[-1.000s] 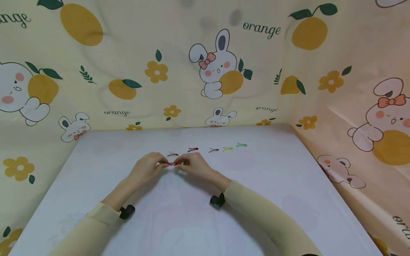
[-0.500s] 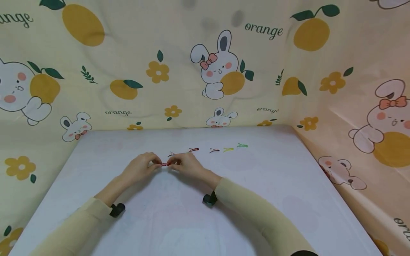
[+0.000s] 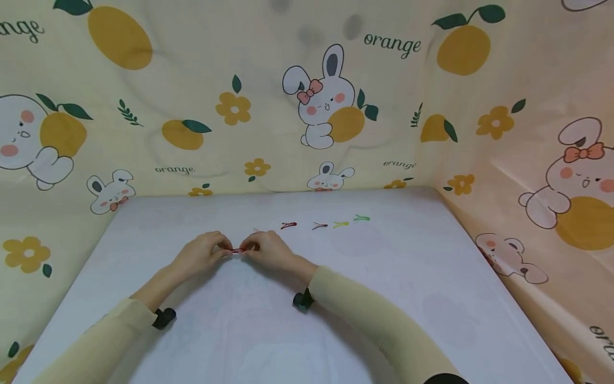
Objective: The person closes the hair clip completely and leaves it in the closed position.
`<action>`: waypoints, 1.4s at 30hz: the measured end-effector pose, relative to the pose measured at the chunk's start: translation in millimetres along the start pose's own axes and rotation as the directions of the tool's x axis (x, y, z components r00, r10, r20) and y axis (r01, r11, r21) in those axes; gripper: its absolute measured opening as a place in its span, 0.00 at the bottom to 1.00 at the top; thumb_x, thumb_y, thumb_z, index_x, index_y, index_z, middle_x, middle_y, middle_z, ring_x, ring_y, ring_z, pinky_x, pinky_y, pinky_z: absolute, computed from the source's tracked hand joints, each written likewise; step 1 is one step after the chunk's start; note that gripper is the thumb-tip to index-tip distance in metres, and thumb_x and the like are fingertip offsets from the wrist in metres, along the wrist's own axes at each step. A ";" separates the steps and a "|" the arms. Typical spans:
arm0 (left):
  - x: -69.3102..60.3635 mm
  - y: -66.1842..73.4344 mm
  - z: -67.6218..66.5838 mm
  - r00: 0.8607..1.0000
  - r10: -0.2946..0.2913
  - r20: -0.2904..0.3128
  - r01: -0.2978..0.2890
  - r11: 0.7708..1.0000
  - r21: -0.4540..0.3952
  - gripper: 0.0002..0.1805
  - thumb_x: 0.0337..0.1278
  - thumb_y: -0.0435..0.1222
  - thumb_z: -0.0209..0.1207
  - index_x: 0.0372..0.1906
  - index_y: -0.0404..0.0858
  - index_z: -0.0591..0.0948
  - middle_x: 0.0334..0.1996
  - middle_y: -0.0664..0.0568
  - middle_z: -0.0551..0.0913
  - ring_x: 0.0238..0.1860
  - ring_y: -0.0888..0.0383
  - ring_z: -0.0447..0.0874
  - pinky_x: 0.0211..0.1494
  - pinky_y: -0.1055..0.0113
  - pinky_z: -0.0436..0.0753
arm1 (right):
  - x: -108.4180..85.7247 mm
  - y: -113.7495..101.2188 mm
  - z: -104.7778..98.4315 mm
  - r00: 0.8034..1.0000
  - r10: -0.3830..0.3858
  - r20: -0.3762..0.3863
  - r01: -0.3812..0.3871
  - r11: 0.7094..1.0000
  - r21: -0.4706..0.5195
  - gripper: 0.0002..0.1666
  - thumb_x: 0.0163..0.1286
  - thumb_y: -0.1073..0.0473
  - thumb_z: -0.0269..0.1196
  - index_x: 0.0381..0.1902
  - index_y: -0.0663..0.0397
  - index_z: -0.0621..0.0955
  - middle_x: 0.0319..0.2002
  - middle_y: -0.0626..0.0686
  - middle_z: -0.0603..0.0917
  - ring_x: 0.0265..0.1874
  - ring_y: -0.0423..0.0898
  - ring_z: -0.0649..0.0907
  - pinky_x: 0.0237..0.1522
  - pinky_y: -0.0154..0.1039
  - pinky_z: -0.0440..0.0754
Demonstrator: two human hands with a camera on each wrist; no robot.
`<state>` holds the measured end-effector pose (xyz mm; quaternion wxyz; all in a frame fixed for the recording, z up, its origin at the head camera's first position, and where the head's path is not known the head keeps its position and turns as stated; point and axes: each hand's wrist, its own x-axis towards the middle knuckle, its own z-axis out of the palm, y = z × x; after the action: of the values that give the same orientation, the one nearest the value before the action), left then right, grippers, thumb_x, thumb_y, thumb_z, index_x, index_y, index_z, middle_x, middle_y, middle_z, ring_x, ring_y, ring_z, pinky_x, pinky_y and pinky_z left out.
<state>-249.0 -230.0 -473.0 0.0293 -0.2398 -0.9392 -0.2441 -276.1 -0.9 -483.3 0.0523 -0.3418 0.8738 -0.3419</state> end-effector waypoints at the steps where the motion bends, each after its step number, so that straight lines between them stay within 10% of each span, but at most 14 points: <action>1: -0.9 -0.7 -0.1 1.000 0.003 -0.002 -0.003 1.000 0.008 0.03 0.62 0.31 0.70 0.37 0.42 0.87 0.37 0.55 0.87 0.44 0.49 0.87 0.48 0.49 0.84 | 0.6 -0.4 1.3 1.000 0.001 -0.001 -0.001 1.000 -0.005 0.09 0.71 0.60 0.70 0.48 0.49 0.90 0.39 0.44 0.90 0.32 0.34 0.81 0.38 0.27 0.77; 42: -6.7 -4.1 2.3 0.998 0.051 0.030 -0.054 0.992 0.115 0.04 0.58 0.31 0.73 0.34 0.41 0.88 0.37 0.53 0.83 0.39 0.53 0.82 0.42 0.54 0.83 | 3.8 -10.1 9.6 0.993 0.093 0.071 -0.086 0.992 -0.091 0.10 0.70 0.55 0.72 0.48 0.47 0.91 0.49 0.48 0.79 0.38 0.37 0.76 0.40 0.29 0.73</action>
<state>-244.9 -235.0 -478.0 0.0369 -0.2654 -0.9455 -0.1851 -270.2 -14.0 -483.7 0.0854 -0.3169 0.8998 -0.2875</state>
